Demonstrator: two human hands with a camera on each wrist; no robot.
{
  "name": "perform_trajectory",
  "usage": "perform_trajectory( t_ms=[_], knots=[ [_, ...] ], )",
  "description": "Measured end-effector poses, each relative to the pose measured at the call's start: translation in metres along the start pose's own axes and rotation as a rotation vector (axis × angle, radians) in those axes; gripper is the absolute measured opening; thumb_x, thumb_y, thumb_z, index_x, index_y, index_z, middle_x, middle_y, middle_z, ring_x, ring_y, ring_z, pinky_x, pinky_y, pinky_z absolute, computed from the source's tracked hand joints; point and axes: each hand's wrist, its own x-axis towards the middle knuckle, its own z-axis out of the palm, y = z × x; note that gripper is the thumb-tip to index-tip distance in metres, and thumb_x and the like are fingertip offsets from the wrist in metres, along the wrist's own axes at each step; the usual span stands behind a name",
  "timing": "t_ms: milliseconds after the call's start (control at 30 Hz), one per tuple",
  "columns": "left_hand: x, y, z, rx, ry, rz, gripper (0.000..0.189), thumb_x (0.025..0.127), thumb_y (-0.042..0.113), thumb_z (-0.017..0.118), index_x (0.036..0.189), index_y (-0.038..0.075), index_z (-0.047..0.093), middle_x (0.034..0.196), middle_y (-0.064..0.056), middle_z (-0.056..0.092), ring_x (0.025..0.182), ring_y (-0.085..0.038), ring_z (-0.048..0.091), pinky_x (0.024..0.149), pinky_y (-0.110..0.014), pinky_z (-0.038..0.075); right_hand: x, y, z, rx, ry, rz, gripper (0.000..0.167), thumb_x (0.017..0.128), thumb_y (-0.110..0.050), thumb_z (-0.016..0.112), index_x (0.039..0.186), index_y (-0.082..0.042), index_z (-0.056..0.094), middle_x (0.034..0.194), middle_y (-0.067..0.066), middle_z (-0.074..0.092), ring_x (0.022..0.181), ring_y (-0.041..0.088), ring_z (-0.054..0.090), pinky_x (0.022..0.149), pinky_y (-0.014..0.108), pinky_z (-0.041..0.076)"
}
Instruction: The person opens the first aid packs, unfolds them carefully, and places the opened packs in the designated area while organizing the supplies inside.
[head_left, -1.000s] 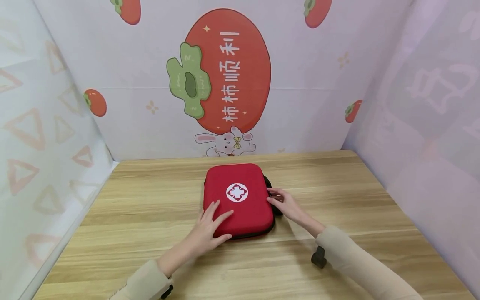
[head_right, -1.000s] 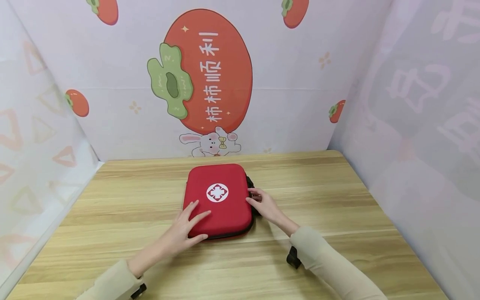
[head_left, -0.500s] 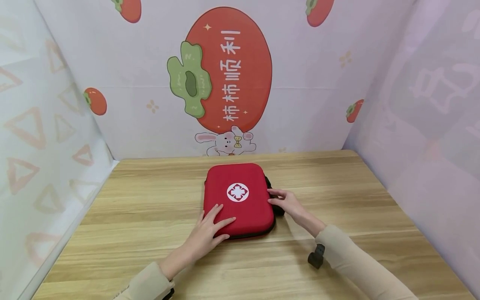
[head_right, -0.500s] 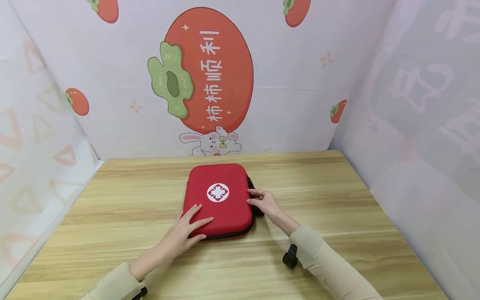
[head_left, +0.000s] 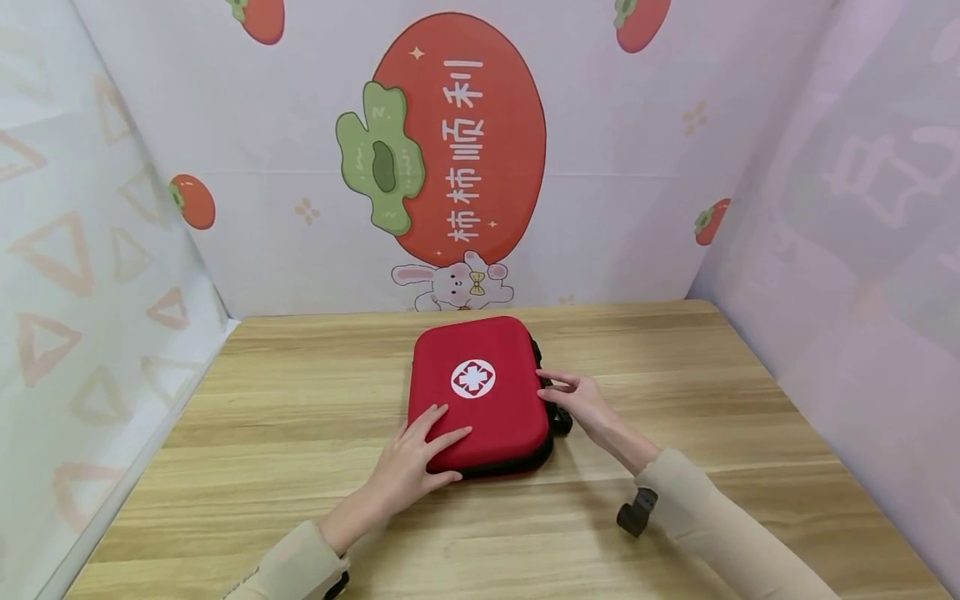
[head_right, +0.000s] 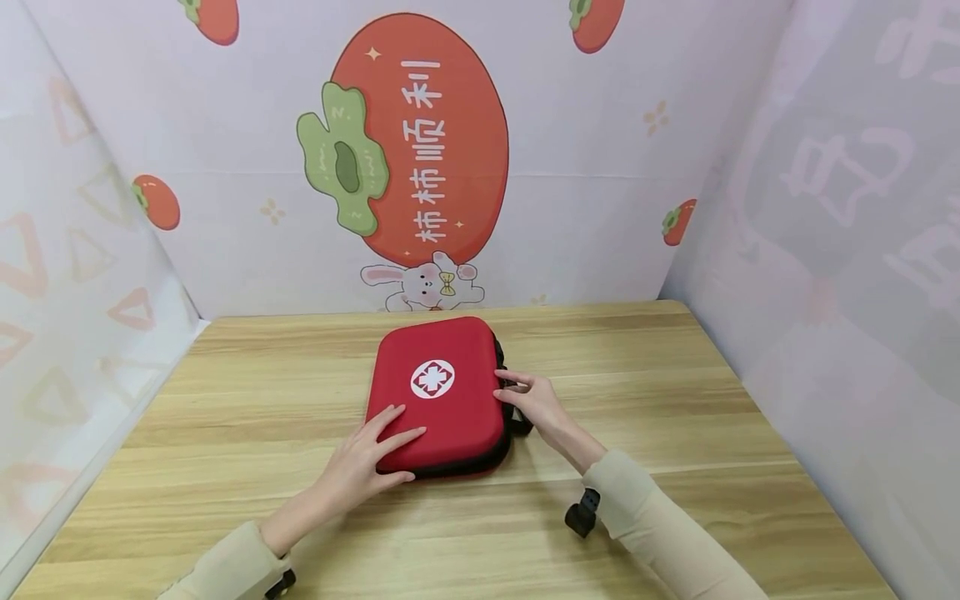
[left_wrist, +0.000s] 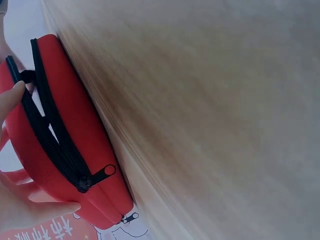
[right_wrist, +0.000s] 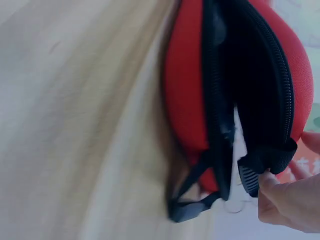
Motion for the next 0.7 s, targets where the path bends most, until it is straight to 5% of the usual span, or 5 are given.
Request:
perform_trajectory(
  t_ms=[200,433,700],
  knots=[
    [0.001,0.001,0.001,-0.032,0.02,-0.006,0.063,0.067,0.035,0.075,0.125,0.027,0.051,0.131,-0.011,0.042,0.123,-0.032,0.035,0.086,-0.058,0.037,-0.008,-0.023,0.001,-0.024,0.018,-0.039,0.043,0.081,-0.015,0.062,0.122,-0.005,0.054,0.112,0.018,0.058,0.099,0.02,0.056,0.091,0.035,0.04],
    [0.006,0.008,-0.002,-0.099,0.044,-0.012,0.072,0.068,0.035,0.074,0.132,0.024,0.043,0.135,-0.01,0.038,0.123,-0.034,0.033,0.081,-0.051,0.044,-0.015,-0.052,0.001,-0.046,0.004,-0.176,0.041,0.081,-0.013,0.063,0.12,-0.002,0.055,0.131,0.012,0.044,0.114,0.028,0.046,0.095,0.038,0.037],
    [0.011,0.022,-0.017,0.073,0.079,-0.063,0.082,0.063,0.039,0.076,0.133,0.014,0.04,0.125,-0.013,0.046,0.105,-0.029,0.049,0.071,-0.04,0.051,-0.015,-0.077,0.013,-0.137,-0.055,-0.412,0.031,0.081,-0.008,0.062,0.11,0.003,0.061,0.13,0.013,0.044,0.118,0.027,0.043,0.093,0.036,0.039]
  ],
)
